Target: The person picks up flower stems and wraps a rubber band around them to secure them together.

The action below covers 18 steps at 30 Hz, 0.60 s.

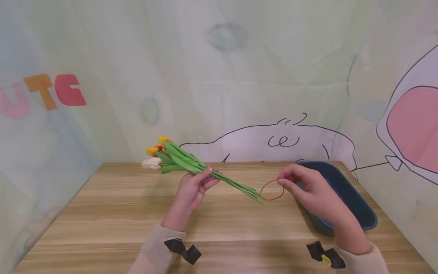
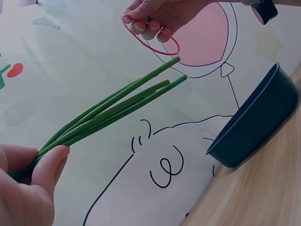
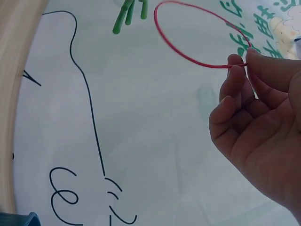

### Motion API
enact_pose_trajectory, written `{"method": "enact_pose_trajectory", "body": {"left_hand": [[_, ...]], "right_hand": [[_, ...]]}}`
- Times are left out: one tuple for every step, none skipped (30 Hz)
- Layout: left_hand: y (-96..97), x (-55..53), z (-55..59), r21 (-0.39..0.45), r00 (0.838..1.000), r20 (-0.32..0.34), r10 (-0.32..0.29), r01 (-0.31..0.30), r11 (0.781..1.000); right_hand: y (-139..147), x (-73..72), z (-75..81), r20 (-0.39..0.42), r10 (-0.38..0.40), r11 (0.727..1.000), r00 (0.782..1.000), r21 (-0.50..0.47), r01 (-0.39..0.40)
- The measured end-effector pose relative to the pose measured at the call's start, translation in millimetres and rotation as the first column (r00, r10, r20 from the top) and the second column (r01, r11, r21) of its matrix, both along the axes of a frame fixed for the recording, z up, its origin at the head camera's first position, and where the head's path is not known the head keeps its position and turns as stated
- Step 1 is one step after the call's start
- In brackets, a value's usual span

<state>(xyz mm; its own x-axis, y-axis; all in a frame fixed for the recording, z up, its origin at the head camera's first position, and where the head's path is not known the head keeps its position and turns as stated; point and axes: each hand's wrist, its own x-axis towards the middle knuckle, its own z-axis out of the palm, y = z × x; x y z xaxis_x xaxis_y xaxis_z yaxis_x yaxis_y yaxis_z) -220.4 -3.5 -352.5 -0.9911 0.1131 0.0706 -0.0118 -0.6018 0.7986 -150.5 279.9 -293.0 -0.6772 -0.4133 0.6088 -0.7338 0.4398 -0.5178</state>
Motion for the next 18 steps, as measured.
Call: {"method": "enact_pose_trajectory", "body": {"left_hand": [[0.0, 0.1, 0.1, 0.005, 1.000, 0.000, -0.002, 0.002, 1.000], [-0.1, 0.2, 0.2, 0.010, 1.000, 0.001, -0.005, 0.005, 1.000], [-0.2, 0.5, 0.4, 0.013, 1.000, 0.001, -0.009, 0.009, 1.000], [-0.3, 0.8, 0.6, 0.018, 1.000, 0.001, -0.014, 0.014, 1.000], [-0.5, 0.9, 0.7, 0.019, 1.000, 0.000, -0.022, 0.022, 1.000], [-0.6, 1.2, 0.8, 0.021, 1.000, 0.001, -0.031, 0.031, 0.999], [-0.5, 1.4, 1.1, 0.023, 0.999, 0.000, -0.038, 0.038, 0.999], [-0.5, 2.2, 1.6, 0.023, 0.999, 0.002, -0.046, 0.046, 0.999], [-0.4, 2.9, 2.3, 0.022, 0.998, 0.002, -0.057, 0.057, 0.998], [-0.2, 3.6, 2.9, 0.020, 0.998, 0.003, -0.067, 0.067, 0.998], [-0.1, 4.3, 3.3, 0.019, 0.997, 0.001, -0.079, 0.079, 0.997], [0.2, 5.3, 4.1, 0.022, 0.996, 0.003, -0.088, 0.088, 0.996], [0.5, 6.2, 4.6, 0.022, 0.995, 0.002, -0.098, 0.098, 0.995], [0.6, 6.9, 5.0, 0.019, 0.994, 0.000, -0.111, 0.111, 0.994], [0.9, 7.4, 5.3, 0.018, 0.992, -0.004, -0.124, 0.124, 0.992], [1.2, 7.9, 5.2, 0.018, 0.991, -0.006, -0.137, 0.137, 0.990], [1.4, 8.5, 5.3, 0.015, 0.989, -0.010, -0.151, 0.151, 0.988], [1.7, 9.3, 5.6, 0.010, 0.986, -0.014, -0.163, 0.163, 0.987]], "right_hand": [[-2, 0.1, 0.8, -0.006, 0.003, 1.000, 1.000, 0.009, -0.003], [-3, 0.2, 1.7, -0.009, 0.006, 1.000, 1.000, 0.017, -0.006], [-5, 0.3, 2.4, -0.013, 0.003, 1.000, 1.000, 0.026, -0.003], [-6, 0.6, 3.1, -0.015, -0.001, 0.999, 1.000, 0.034, 0.002], [-8, 0.7, 3.7, -0.014, -0.002, 0.999, 1.000, 0.039, 0.003], [-9, 0.8, 4.0, -0.016, -0.004, 0.999, 1.000, 0.042, 0.004], [-10, 0.6, 4.2, -0.020, -0.002, 0.999, 1.000, 0.043, 0.003], [-11, 0.6, 4.6, -0.019, -0.001, 0.999, 1.000, 0.043, 0.001], [-12, 0.5, 4.9, -0.017, 0.003, 0.999, 1.000, 0.041, -0.002], [-13, 0.4, 4.9, -0.014, 0.006, 0.999, 1.000, 0.038, -0.006], [-13, 0.1, 4.9, -0.014, 0.011, 0.999, 1.000, 0.036, -0.010], [-14, -0.2, 5.0, -0.015, 0.015, 0.999, 1.000, 0.034, -0.015], [-15, -0.4, 5.3, -0.015, 0.015, 0.999, 1.000, 0.034, -0.015], [-16, -0.5, 5.7, -0.013, 0.016, 0.999, 1.000, 0.034, -0.016], [-17, -0.8, 5.8, -0.013, 0.019, 0.999, 1.000, 0.034, -0.018], [-18, -1.1, 6.1, -0.014, 0.021, 0.999, 1.000, 0.035, -0.020], [-18, -1.5, 6.4, -0.014, 0.022, 0.999, 1.000, 0.036, -0.022], [-19, -1.9, 6.7, -0.014, 0.024, 0.999, 1.000, 0.038, -0.023]]}}
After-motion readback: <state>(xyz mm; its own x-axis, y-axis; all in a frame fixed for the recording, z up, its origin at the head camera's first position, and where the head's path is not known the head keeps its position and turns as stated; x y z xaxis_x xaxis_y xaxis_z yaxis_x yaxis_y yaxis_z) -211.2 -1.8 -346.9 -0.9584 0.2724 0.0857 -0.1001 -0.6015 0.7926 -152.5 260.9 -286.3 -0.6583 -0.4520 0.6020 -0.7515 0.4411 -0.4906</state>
